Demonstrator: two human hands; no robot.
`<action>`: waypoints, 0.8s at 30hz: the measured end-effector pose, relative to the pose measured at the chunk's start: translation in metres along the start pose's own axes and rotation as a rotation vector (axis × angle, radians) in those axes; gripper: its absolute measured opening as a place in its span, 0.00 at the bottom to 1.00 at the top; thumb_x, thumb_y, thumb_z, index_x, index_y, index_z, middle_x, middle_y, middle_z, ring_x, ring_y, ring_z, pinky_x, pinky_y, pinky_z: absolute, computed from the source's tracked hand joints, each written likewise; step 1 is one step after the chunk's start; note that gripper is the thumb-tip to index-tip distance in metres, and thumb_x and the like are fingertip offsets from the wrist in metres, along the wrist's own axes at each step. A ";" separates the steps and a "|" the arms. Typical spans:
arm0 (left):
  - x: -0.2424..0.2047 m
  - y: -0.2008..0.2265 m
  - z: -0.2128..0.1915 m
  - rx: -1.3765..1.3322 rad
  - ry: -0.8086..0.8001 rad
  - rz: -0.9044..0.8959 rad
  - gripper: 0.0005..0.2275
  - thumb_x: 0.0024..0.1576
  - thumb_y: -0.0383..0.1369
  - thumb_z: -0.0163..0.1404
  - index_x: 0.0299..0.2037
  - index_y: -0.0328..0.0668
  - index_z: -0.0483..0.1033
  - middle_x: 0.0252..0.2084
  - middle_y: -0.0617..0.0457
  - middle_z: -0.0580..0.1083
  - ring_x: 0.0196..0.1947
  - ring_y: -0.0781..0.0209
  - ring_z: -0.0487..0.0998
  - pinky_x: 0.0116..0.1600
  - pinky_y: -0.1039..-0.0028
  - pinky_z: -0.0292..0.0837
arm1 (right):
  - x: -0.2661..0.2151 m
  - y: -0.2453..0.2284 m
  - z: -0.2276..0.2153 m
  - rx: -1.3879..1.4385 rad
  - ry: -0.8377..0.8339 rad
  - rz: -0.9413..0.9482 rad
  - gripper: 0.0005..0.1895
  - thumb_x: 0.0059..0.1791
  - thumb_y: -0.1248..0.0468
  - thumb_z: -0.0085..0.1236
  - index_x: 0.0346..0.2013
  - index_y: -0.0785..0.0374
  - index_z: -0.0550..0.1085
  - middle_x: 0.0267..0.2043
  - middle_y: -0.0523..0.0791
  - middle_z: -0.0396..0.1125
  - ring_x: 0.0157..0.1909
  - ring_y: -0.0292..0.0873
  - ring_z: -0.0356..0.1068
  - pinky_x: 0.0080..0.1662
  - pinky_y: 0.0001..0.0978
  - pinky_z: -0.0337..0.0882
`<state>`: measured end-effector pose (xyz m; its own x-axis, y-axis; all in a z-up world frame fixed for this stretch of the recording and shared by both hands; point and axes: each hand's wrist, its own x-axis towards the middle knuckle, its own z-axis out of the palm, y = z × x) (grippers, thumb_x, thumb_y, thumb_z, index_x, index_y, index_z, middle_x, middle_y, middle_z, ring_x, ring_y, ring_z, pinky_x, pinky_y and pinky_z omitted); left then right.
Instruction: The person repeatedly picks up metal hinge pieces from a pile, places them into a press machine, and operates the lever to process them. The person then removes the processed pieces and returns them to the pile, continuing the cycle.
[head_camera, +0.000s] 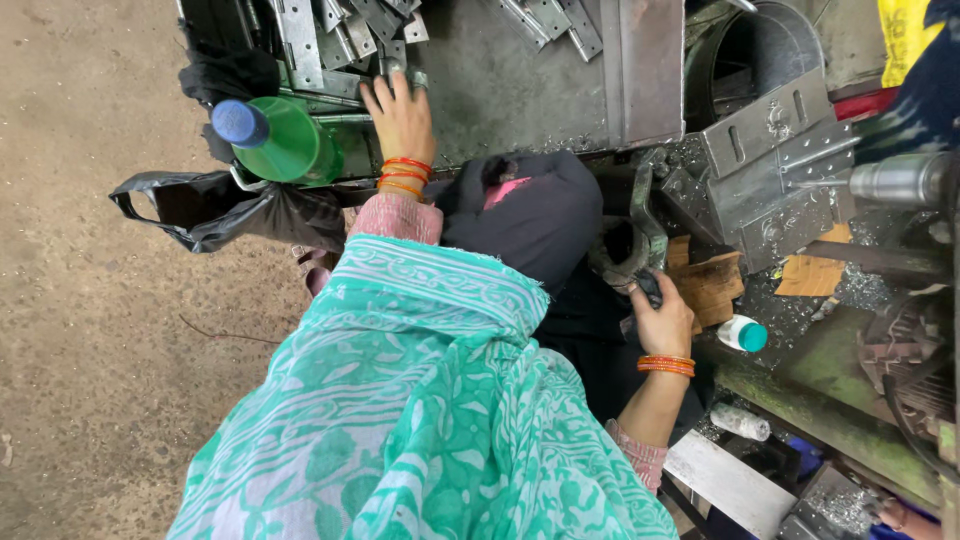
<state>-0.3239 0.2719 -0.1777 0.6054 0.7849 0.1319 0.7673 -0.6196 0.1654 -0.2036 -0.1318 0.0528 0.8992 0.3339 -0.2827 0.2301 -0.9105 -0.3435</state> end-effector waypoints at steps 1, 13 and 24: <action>-0.001 0.007 0.005 -0.072 0.010 0.027 0.20 0.49 0.29 0.59 0.55 0.44 0.77 0.64 0.40 0.65 0.64 0.36 0.63 0.74 0.38 0.47 | -0.001 0.001 0.001 0.000 -0.001 0.005 0.26 0.48 0.52 0.62 0.58 0.58 0.75 0.48 0.57 0.74 0.52 0.56 0.75 0.54 0.43 0.71; 0.007 0.010 -0.016 -0.027 0.051 -0.094 0.18 0.47 0.29 0.58 0.49 0.46 0.78 0.60 0.44 0.65 0.63 0.35 0.64 0.70 0.32 0.43 | -0.003 -0.005 0.000 0.003 0.001 0.035 0.26 0.47 0.52 0.62 0.58 0.58 0.75 0.46 0.56 0.75 0.50 0.55 0.76 0.54 0.43 0.72; 0.013 0.071 0.042 -0.457 -0.122 0.237 0.19 0.52 0.20 0.52 0.55 0.45 0.75 0.62 0.43 0.68 0.53 0.40 0.72 0.53 0.54 0.75 | -0.008 -0.013 -0.003 0.027 -0.010 0.063 0.26 0.47 0.52 0.61 0.59 0.58 0.75 0.47 0.56 0.75 0.50 0.55 0.76 0.53 0.42 0.72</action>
<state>-0.2530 0.2380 -0.2049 0.7926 0.6003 0.1070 0.4520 -0.6961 0.5578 -0.2123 -0.1238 0.0624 0.9079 0.2784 -0.3133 0.1629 -0.9231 -0.3483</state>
